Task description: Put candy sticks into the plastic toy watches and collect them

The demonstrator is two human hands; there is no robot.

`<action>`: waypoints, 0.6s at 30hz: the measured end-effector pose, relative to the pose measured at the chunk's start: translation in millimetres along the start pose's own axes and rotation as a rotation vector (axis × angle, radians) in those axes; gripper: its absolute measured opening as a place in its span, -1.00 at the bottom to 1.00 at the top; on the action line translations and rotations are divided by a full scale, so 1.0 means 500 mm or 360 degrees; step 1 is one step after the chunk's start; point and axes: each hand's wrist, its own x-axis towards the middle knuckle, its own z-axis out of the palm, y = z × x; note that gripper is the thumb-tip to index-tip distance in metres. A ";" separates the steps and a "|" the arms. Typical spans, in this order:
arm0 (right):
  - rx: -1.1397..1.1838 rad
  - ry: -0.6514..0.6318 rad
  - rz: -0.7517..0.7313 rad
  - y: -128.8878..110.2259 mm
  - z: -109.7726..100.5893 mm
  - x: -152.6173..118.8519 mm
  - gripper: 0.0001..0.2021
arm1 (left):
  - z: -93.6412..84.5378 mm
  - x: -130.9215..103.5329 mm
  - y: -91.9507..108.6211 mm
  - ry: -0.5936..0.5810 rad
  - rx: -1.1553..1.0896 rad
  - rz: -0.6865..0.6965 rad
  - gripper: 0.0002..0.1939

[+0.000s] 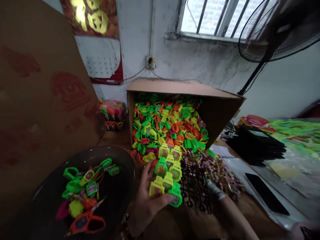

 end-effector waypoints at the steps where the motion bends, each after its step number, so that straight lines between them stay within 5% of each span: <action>1: 0.0045 -0.0067 0.0044 0.002 0.005 -0.002 -0.45 | 0.000 0.006 -0.001 -0.0006 -0.0020 0.0049 -0.03; 8: 0.0378 0.0001 0.0024 -0.059 0.097 -0.014 -0.40 | 0.010 0.056 -0.024 0.0413 0.0134 0.0598 -0.22; 18: 0.0361 0.0084 -0.0163 -0.078 0.163 0.001 -0.37 | 0.010 0.032 -0.099 0.0636 0.0242 0.0624 -0.37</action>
